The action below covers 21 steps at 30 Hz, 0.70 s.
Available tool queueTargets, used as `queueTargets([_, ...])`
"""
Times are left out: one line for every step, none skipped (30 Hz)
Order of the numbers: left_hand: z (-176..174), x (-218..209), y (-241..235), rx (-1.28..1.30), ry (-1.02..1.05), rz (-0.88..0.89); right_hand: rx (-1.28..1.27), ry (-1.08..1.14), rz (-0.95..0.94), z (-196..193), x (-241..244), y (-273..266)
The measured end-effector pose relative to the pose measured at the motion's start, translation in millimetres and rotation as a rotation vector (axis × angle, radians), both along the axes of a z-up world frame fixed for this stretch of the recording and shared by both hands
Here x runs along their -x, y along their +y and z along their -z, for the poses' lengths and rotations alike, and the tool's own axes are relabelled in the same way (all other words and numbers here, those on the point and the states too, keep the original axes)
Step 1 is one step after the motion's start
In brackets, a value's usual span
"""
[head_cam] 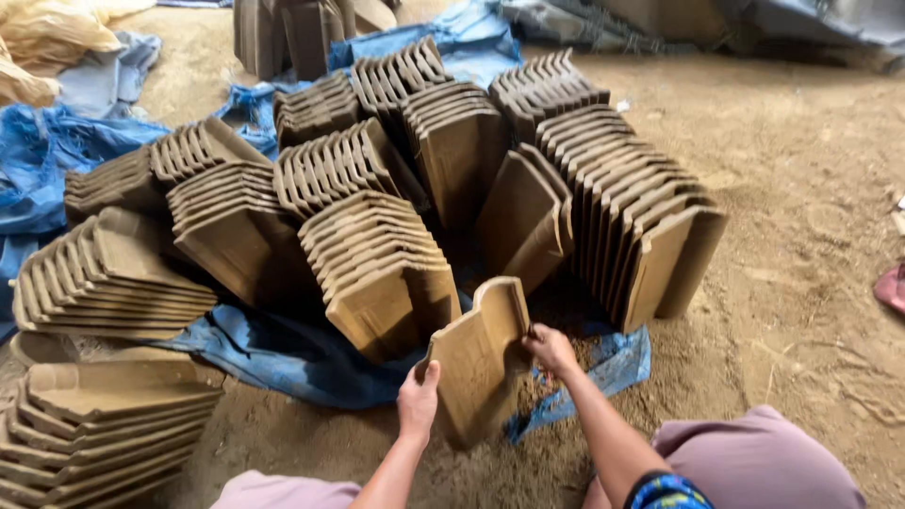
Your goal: The person sits on the ground and uses a knife to shave and shape the edges of a small wooden piece. They repeatedly scrape the surface to remove thin shavings, then place the finished piece onto a stack of similar items.
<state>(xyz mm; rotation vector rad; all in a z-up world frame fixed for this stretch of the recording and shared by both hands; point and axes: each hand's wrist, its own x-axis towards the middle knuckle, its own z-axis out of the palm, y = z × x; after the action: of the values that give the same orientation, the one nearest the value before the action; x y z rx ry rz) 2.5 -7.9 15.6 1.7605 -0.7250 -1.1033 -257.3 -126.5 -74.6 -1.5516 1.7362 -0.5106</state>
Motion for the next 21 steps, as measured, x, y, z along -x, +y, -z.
queueTargets([-19, -2, -3, 0.012, 0.003, 0.005, 0.012, 0.003, 0.005, -11, -4, 2])
queueTargets([-37, -5, -6, -0.157, -0.096, -0.001, -0.078, 0.108, -0.015, -22, -8, 4])
queueTargets([-51, -6, 1, -0.344, -0.193, -0.008, -0.187, 0.214, -0.037, -28, -11, 17])
queueTargets([-51, -9, 1, -0.352, -0.189, -0.002, -0.196, 0.22, -0.033, -50, -13, 34])
queueTargets([-52, -13, -2, -0.347, -0.057, -0.052, -0.296, 0.108, -0.033, -74, -17, 48])
queueTargets([-53, -18, -4, -0.342, 0.074, -0.102, -0.396, -0.006, -0.033, -98, -22, 62])
queueTargets([-57, -17, -3, -0.354, 0.078, -0.101, -0.407, -0.002, -0.03, -91, -19, 72])
queueTargets([-60, -15, -2, -0.3, 0.28, -0.151, -0.483, -0.086, -0.034, -84, -16, 82])
queueTargets([-63, -14, 0, -0.249, 0.478, -0.199, -0.564, -0.174, -0.03, -76, -14, 95])
queueTargets([-69, -9, 5, -0.268, 0.476, -0.196, -0.58, -0.175, -0.021, -56, -11, 108])
queueTargets([-77, -5, 6, -0.203, 0.524, -0.065, -0.552, -0.216, 0.045, -36, -10, 117])
queueTargets([-86, 0, 8, -0.139, 0.571, 0.065, -0.522, -0.255, 0.111, -16, -8, 127])
queueTargets([-90, 8, 10, -0.144, 0.567, 0.074, -0.523, -0.261, 0.121, -13, -8, 132])
queueTargets([-95, 16, 12, -0.069, 0.55, 0.229, -0.574, -0.295, 0.218, -10, -8, 136])
queueTargets([-101, 24, 13, 0.007, 0.531, 0.383, -0.622, -0.329, 0.312, -8, -9, 139])
queueTargets([-118, 30, 11, 0.005, 0.528, 0.391, -0.621, -0.335, 0.319, -14, -7, 142])
queueTargets([-135, 35, 5, -0.043, 0.581, 0.351, -0.629, -0.366, 0.334, -20, -8, 140])
queueTargets([-154, 40, -1, -0.091, 0.634, 0.31, -0.637, -0.398, 0.349, -27, -8, 139])
queueTargets([-146, 43, -21, -0.078, 0.625, 0.319, -0.621, -0.408, 0.348, -20, -7, 130])
queueTargets([-138, 47, -42, -0.036, 0.634, 0.324, -0.589, -0.475, 0.322, -13, -5, 120])
queueTargets([-128, 53, -60, -0.003, 0.65, 0.323, -0.566, -0.536, 0.297, -5, -1, 116])
